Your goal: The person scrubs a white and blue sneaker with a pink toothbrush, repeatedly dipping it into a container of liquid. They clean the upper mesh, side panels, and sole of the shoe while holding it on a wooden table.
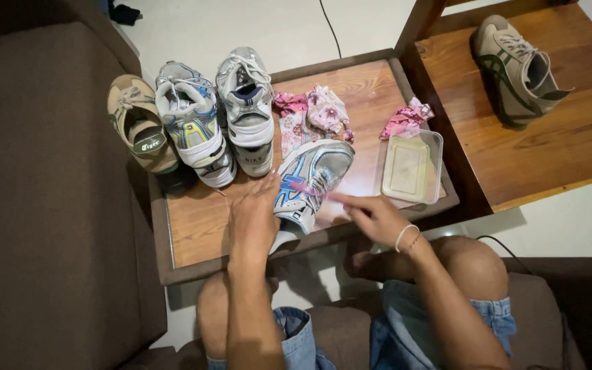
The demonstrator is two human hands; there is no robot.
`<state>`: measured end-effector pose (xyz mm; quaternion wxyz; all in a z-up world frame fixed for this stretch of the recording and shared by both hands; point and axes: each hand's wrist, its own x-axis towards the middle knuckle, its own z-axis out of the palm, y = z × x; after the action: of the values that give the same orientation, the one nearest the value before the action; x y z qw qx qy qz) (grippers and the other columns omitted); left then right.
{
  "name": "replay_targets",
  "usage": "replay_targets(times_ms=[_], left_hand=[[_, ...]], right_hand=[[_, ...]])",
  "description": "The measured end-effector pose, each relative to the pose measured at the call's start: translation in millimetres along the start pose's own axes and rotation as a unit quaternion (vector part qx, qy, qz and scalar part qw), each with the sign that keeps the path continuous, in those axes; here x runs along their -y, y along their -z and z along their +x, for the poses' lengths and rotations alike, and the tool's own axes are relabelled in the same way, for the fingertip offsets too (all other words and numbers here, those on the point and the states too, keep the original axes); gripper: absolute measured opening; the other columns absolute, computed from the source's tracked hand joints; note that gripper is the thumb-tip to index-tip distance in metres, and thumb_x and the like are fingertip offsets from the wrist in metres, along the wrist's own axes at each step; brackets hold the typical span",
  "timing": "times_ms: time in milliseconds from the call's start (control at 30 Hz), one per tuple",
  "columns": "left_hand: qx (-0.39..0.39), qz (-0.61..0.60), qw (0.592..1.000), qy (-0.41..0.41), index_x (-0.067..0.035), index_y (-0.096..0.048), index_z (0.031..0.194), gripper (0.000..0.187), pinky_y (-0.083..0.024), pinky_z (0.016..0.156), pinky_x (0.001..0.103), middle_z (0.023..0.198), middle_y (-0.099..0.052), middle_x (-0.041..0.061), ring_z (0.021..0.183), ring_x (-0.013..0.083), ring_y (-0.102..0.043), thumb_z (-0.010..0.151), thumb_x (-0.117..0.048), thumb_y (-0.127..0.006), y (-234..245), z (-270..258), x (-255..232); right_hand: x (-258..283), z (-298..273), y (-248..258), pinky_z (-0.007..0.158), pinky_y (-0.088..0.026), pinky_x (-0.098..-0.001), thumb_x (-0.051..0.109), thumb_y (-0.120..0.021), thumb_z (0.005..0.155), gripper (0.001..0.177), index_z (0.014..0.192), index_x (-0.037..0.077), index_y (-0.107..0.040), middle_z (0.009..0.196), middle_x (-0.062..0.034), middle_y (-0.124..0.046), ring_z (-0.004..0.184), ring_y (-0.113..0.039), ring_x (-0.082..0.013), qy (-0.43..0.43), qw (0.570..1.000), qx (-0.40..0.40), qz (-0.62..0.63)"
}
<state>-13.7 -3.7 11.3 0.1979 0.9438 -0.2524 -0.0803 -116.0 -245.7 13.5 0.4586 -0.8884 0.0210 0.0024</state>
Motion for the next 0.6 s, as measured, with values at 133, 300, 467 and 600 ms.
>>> replay_targets(times_ms=[133, 300, 467, 600], left_hand=[[-0.007, -0.008, 1.0, 0.007, -0.01, -0.054, 0.147, 0.078, -0.046, 0.108, 0.042, 0.146, -0.06, 0.008, 0.137, 0.0261, -0.053, 0.072, 0.007, -0.067, 8.8, -3.3, -6.5], [0.041, -0.077, 0.996, 0.032, -0.007, -0.048, 0.151, 0.081, -0.039, 0.112, 0.049, 0.153, -0.054, 0.008, 0.146, 0.031, -0.041, 0.075, -0.002, -0.075, 40.2, -13.7, -25.4], [0.075, -0.105, 0.989, 0.072, -0.009, -0.045, 0.152, 0.075, -0.033, 0.116, 0.052, 0.156, -0.05, 0.008, 0.15, 0.0309, -0.034, 0.081, -0.004, -0.069, 44.6, -17.5, -24.2], [0.091, -0.096, 0.984, 0.123, -0.019, -0.047, 0.143, 0.061, -0.037, 0.111, 0.054, 0.147, -0.051, 0.011, 0.138, 0.0365, -0.041, 0.085, -0.008, -0.062, 46.5, -22.4, -20.6]], right_hand=[[-28.5, 9.2, -10.7, 0.092, -0.057, -0.0481, 0.007, -0.063, 0.091, 0.049, 0.136, 0.028, -0.068, 0.108, -0.0101, -0.078, 0.104, -0.072, -0.0332, 0.02, 0.991, -0.094, -0.088], [21.0, 4.4, 5.8, 0.095, -0.055, -0.0511, 0.007, -0.059, 0.092, 0.042, 0.128, 0.023, -0.074, 0.114, -0.0143, -0.078, 0.111, -0.071, -0.0385, -0.034, 0.998, 0.031, 0.035], [-6.6, 5.2, -4.2, 0.099, -0.054, -0.0454, 0.012, -0.061, 0.095, 0.041, 0.133, 0.026, -0.07, 0.116, -0.0099, -0.076, 0.113, -0.069, -0.0303, -0.06, 0.997, -0.039, -0.02], [11.7, 5.1, 3.3, 0.106, -0.051, -0.0524, 0.006, -0.055, 0.096, 0.043, 0.133, 0.021, -0.071, 0.122, -0.0148, -0.076, 0.113, -0.072, -0.0384, -0.072, 0.992, 0.087, 0.054]])
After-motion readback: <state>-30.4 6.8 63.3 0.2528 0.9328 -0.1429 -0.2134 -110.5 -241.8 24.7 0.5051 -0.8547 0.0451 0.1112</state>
